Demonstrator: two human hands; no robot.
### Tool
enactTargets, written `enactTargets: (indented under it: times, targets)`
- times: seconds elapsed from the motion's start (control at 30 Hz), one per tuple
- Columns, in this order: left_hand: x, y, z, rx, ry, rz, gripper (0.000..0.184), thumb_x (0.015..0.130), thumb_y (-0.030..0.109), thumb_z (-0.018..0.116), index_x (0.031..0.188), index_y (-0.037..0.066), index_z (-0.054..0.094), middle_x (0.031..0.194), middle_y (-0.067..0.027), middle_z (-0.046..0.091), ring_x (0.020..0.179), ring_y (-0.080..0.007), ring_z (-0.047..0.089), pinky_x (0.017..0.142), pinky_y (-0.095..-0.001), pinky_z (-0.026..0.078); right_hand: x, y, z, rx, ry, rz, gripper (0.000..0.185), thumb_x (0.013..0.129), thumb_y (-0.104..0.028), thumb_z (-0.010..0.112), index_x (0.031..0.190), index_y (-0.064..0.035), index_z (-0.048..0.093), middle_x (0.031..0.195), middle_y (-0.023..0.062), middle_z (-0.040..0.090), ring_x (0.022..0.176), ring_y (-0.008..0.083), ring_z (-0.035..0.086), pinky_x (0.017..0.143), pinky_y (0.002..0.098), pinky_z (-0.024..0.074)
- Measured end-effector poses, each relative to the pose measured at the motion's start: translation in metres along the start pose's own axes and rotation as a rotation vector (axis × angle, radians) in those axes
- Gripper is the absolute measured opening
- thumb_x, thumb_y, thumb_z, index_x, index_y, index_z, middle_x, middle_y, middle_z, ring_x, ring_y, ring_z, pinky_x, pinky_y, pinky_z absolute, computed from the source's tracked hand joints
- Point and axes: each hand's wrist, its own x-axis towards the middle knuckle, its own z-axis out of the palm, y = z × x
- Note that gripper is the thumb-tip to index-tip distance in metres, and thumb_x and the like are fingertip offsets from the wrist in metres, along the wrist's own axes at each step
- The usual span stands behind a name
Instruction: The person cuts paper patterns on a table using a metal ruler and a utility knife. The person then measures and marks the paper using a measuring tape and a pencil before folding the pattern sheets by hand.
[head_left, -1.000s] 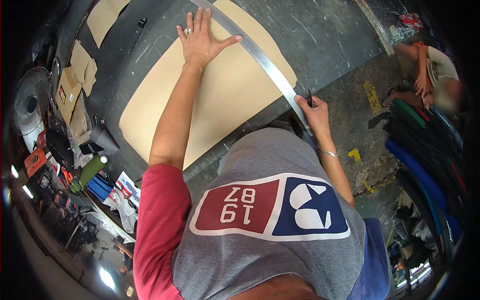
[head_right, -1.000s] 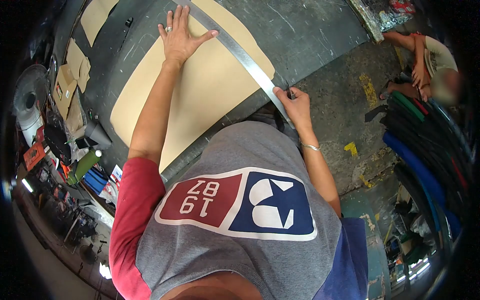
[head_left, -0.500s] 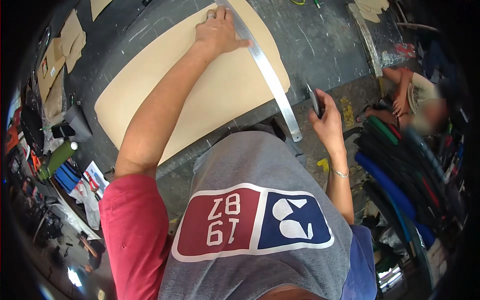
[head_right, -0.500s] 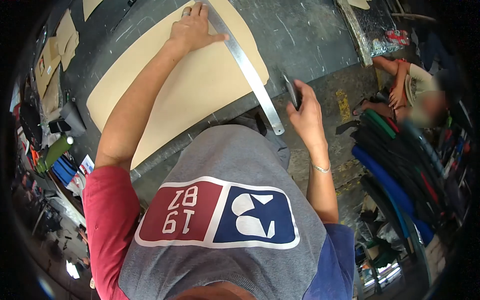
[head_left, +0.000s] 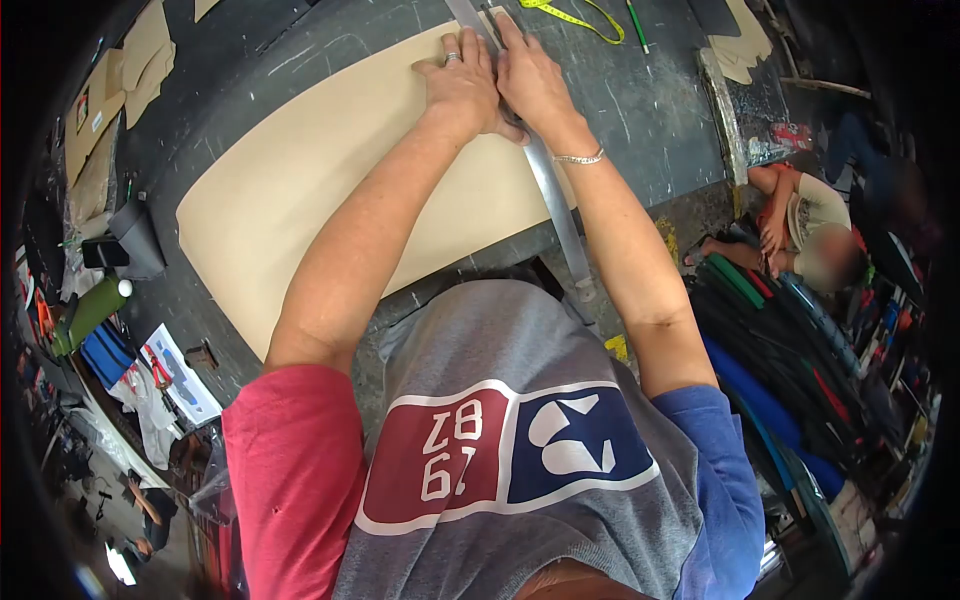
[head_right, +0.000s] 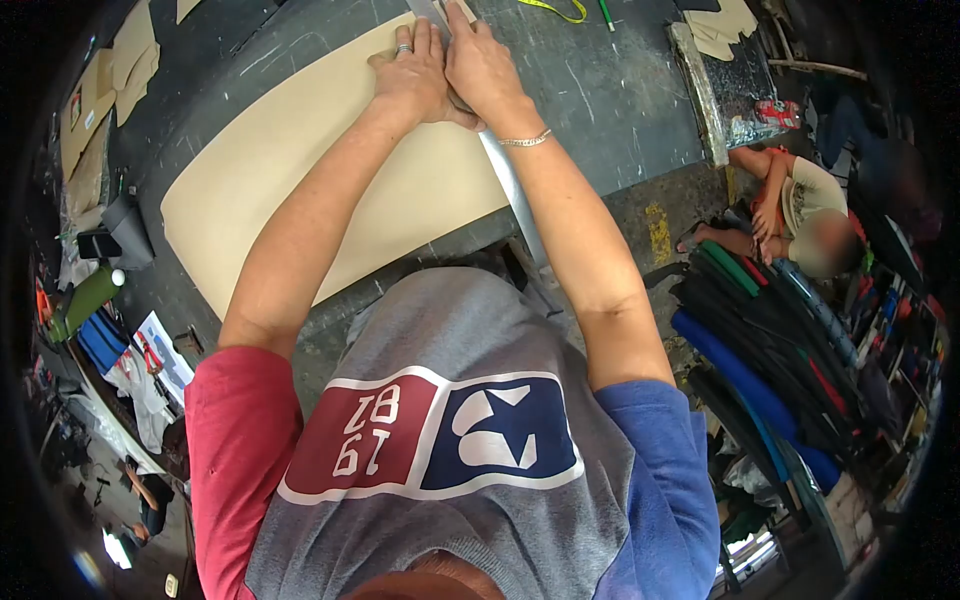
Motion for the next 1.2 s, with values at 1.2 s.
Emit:
enactTargets:
  times: [1.2]
  targets:
    - [-0.012,0.002,-0.025,0.068,-0.109,-0.026,0.151,0.058,0.088,0.078,0.165,-0.001,0.021,0.174,-0.0199,0.016,0.161,-0.0379,0.015,0.118,-0.0621,0.031,-0.178,0.002,-0.070,-0.159,-0.262,0.124,0.058,0.100,-0.007,0.054,0.156,-0.0114,0.039,0.111,0.0245,0.061,0.086,0.0489,0.068,0.077,0.0566,0.0586]
